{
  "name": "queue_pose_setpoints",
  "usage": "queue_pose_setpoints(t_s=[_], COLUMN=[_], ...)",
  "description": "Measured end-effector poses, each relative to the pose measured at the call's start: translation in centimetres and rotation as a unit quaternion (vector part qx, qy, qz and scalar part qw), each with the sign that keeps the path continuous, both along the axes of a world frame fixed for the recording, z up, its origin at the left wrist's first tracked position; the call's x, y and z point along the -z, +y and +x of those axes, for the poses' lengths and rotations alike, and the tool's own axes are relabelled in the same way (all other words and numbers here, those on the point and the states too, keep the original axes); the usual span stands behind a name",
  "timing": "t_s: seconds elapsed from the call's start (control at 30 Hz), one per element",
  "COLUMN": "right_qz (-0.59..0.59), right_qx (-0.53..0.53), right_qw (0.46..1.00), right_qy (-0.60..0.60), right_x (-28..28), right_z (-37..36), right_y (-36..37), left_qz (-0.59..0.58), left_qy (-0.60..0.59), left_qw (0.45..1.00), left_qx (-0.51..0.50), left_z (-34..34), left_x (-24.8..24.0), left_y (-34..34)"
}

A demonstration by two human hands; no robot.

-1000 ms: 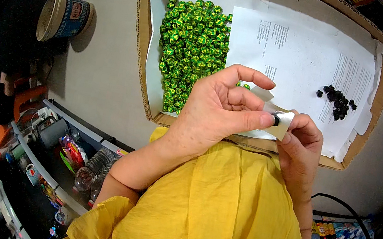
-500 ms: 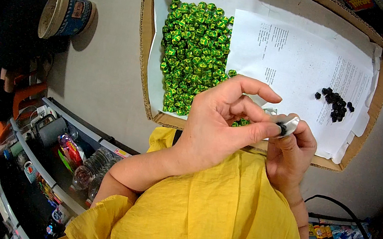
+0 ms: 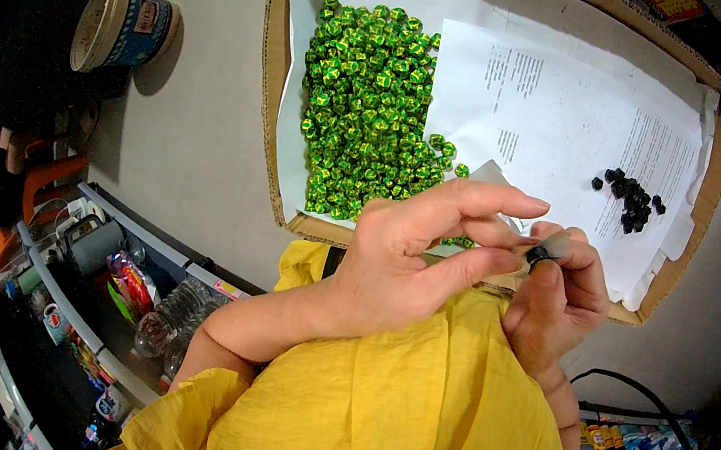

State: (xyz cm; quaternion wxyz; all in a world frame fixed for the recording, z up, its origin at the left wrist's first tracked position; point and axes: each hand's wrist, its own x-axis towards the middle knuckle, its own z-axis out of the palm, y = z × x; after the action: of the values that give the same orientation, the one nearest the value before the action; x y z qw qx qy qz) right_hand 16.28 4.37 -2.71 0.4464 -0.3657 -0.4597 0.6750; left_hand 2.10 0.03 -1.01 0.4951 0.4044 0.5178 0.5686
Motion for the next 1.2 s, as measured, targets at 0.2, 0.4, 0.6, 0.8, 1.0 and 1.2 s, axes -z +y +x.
queue_pose_setpoints(t_s=[0.2, 0.4, 0.6, 0.8, 1.0, 1.2], right_qz=[0.04, 0.053, 0.044, -0.016, -0.073, -0.022], right_qx=[-0.011, -0.042, -0.108, -0.083, -0.129, -0.178], right_qw=[0.999, 0.998, 0.987, 0.994, 0.986, 0.972], right_qy=[-0.03, -0.02, -0.108, -0.072, -0.07, -0.153], right_x=[-0.1, -0.5, -1.4, -1.9, -2.4, -3.2], right_z=[-0.2, 0.3, 1.0, 0.3, 0.4, 0.9], right_y=[0.1, 0.6, 1.7, 1.3, 1.7, 2.3], left_qz=[-0.006, -0.052, -0.052, -0.063, -0.066, -0.066], left_qy=[-0.058, -0.172, -0.06, -0.131, -0.086, 0.017], left_qw=[0.998, 0.983, 0.997, 0.989, 0.994, 0.995], left_qx=[-0.031, -0.045, 0.004, -0.012, 0.011, 0.071], left_z=[0.4, 0.0, -1.1, -0.3, -1.3, -1.8], left_x=[-0.2, -0.9, -0.8, -1.2, -1.1, -2.1], left_y=[-0.1, 0.1, 0.0, 0.1, -0.3, 0.3])
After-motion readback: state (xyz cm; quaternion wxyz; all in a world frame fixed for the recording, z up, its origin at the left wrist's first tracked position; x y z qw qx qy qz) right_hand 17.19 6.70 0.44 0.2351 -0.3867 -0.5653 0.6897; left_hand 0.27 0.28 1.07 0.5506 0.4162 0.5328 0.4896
